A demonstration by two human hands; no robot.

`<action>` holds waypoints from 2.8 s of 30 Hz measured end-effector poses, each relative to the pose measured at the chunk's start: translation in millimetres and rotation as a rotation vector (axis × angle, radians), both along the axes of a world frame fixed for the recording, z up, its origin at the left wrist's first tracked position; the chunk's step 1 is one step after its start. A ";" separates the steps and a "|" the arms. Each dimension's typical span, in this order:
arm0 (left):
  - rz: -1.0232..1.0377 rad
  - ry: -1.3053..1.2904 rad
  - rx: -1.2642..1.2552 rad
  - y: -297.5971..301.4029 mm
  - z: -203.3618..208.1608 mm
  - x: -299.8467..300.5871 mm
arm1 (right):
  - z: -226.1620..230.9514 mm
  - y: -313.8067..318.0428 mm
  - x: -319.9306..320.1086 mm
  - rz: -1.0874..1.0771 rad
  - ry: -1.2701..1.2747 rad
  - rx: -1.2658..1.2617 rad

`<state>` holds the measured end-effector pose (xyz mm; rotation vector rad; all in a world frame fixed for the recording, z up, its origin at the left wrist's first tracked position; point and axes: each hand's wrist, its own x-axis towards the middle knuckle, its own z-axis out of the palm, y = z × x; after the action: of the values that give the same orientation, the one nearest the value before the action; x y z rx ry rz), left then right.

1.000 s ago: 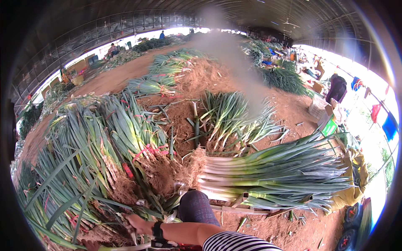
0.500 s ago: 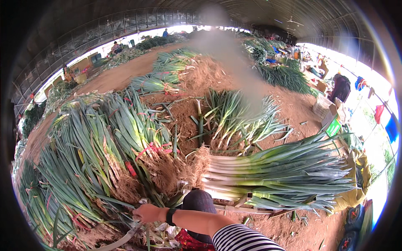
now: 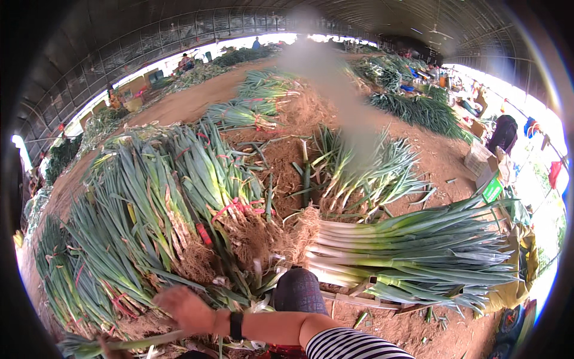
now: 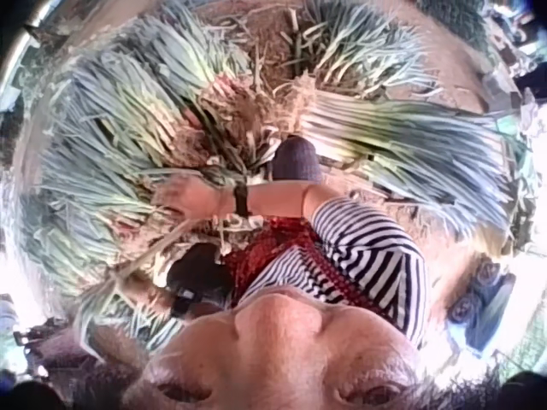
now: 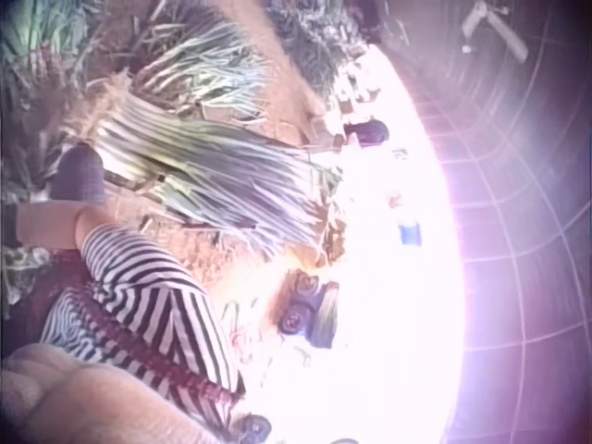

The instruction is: The person cleans leeks by hand by peeling away the outer layers and shaking off dirt. They then gather the cleaned leeks and place them onto a metal rack.

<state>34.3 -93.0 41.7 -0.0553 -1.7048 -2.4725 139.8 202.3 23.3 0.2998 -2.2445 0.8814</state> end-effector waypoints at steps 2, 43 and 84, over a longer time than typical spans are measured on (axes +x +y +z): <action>-0.151 -0.079 0.163 47.7 -6.6 22.4 | 1.4 -31.9 5.8 0.078 0.024 0.190; -0.237 0.215 -0.396 134.6 -23.2 82.7 | 2.3 1.0 -24.7 0.302 -0.317 -1.128; 0.128 0.121 0.468 22.2 34.6 -15.1 | 45.5 35.4 24.1 0.182 -0.197 0.259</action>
<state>19.2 -70.8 76.3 -0.0430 -1.0178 -2.6368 163.9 237.6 68.8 0.5650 -2.5508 0.7375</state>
